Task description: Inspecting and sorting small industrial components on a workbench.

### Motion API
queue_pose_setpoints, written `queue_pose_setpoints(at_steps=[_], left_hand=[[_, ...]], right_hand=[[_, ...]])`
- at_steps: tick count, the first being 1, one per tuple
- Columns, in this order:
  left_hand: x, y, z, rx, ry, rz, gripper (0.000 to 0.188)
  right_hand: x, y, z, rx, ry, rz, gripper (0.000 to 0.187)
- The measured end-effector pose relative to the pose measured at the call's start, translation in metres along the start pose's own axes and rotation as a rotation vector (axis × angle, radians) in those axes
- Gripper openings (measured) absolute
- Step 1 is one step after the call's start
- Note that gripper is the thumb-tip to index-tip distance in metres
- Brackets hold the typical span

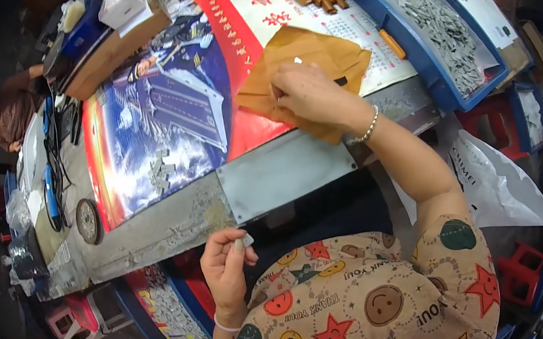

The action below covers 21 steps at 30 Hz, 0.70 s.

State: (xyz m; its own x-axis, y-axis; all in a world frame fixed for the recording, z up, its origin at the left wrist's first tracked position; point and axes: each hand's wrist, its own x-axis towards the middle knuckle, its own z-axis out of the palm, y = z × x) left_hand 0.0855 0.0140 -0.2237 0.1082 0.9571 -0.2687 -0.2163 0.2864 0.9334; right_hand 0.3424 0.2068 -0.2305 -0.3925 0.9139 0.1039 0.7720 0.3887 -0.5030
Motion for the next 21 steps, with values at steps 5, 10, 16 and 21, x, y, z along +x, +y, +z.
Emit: queue_pose_setpoints(at_steps=[5,10,16,21], left_hand=[[0.006,-0.001,-0.003,-0.041,0.075,0.057,0.016],[0.006,-0.003,-0.014,-0.077,0.104,0.098,0.015],[-0.002,-0.008,-0.012,-0.059,0.099,0.075,0.015],[-0.005,-0.007,-0.004,-0.097,0.069,0.048,0.014]], right_hand=[[0.002,-0.005,-0.001,-0.03,0.014,-0.077,0.008],[0.001,-0.005,0.003,-0.059,0.027,-0.127,0.008],[-0.002,0.001,-0.005,0.19,0.282,-0.095,0.011],[-0.015,-0.013,-0.009,0.774,0.148,0.048,0.008]])
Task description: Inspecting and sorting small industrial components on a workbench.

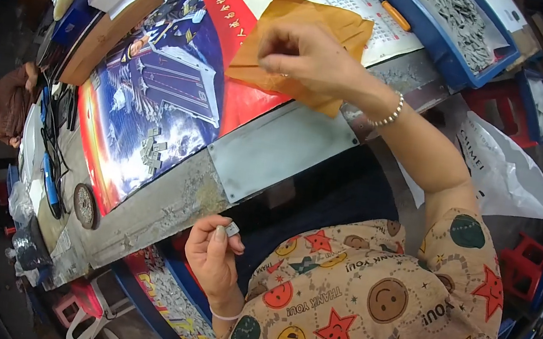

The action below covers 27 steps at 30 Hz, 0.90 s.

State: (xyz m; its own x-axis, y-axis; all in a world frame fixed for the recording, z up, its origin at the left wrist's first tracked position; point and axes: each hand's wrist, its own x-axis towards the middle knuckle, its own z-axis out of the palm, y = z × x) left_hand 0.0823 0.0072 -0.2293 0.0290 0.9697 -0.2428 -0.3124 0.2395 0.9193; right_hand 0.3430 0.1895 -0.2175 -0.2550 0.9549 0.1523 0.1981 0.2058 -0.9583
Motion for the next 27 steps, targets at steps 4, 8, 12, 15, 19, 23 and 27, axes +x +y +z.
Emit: queue_pose_setpoints(at_steps=[4,8,12,15,19,23,27], left_hand=[[0.001,0.009,0.005,0.054,-0.022,-0.051,0.012],[0.011,0.014,0.015,0.109,-0.025,-0.086,0.016],[0.02,0.015,0.023,0.198,-0.046,-0.088,0.019],[0.021,0.014,0.025,0.292,-0.027,-0.042,0.018],[0.021,0.013,0.024,0.452,-0.047,-0.002,0.01],[0.021,0.014,0.021,0.381,-0.063,-0.071,0.007],[0.024,0.016,0.016,0.078,-0.04,-0.245,0.007]], right_hand=[[-0.041,-0.03,0.028,0.335,-0.253,0.17,0.013],[-0.068,-0.038,0.055,0.477,-0.401,0.267,0.015],[-0.076,-0.037,0.071,0.498,-0.366,0.305,0.017],[-0.077,-0.042,0.074,0.348,-0.362,0.29,0.016],[-0.079,-0.05,0.073,0.133,-0.401,0.216,0.017],[-0.08,-0.045,0.075,0.146,-0.428,0.233,0.016],[-0.082,-0.035,0.078,0.554,-0.376,0.452,0.012]])
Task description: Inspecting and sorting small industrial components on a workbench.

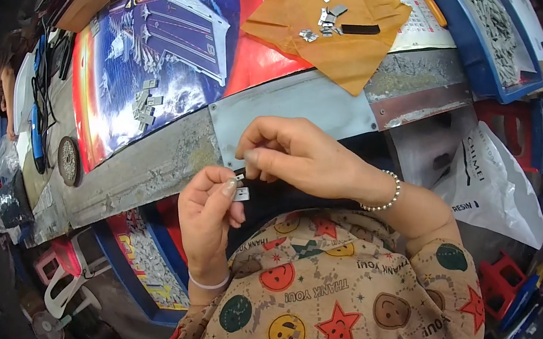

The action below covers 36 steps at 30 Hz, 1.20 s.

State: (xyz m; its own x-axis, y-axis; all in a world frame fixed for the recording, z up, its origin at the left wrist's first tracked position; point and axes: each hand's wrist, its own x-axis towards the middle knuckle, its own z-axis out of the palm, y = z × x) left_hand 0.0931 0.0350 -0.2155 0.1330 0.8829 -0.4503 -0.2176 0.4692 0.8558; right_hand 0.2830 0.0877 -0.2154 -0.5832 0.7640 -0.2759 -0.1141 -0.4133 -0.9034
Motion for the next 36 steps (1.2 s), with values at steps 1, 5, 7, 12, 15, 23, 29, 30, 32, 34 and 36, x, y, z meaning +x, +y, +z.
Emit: queue_pose_setpoints(at_steps=[1,5,7,12,15,23,29,30,32,34,36], left_hand=[[0.001,-0.001,-0.002,-0.052,-0.008,-0.019,0.008],[0.001,-0.005,-0.006,-0.107,-0.01,-0.014,0.008],[0.001,-0.006,-0.006,-0.102,-0.009,0.0,0.007],[-0.003,-0.005,-0.003,0.038,0.005,0.076,0.007],[-0.004,-0.008,-0.003,0.088,0.008,0.126,0.009],[-0.002,-0.018,-0.004,0.153,0.058,0.309,0.025],[0.0,-0.027,-0.005,0.392,0.066,0.492,0.029],[0.001,-0.029,-0.004,0.438,0.081,0.549,0.03],[0.002,-0.032,-0.004,0.482,0.096,0.605,0.03],[0.003,-0.035,-0.004,0.657,0.16,0.756,0.03],[0.003,-0.04,-0.006,0.664,0.159,0.81,0.029]], right_hand=[[0.001,0.002,-0.001,0.011,-0.003,0.032,0.012],[0.002,0.007,0.003,0.024,-0.016,0.117,0.013],[0.002,0.012,0.007,0.007,-0.014,0.105,0.013],[0.006,0.012,0.009,-0.06,-0.039,0.068,0.013],[0.005,0.007,0.012,-0.067,-0.017,0.081,0.011],[0.001,-0.003,0.019,-0.314,0.053,-0.006,0.006],[0.003,-0.003,0.024,-0.56,0.093,-0.11,0.008],[0.004,0.0,0.024,-0.561,0.095,-0.11,0.008],[0.006,0.006,0.024,-0.6,0.139,-0.214,0.008],[0.008,0.007,0.027,-0.611,0.158,-0.252,0.008],[0.007,0.006,0.029,-0.622,0.18,-0.289,0.008]])
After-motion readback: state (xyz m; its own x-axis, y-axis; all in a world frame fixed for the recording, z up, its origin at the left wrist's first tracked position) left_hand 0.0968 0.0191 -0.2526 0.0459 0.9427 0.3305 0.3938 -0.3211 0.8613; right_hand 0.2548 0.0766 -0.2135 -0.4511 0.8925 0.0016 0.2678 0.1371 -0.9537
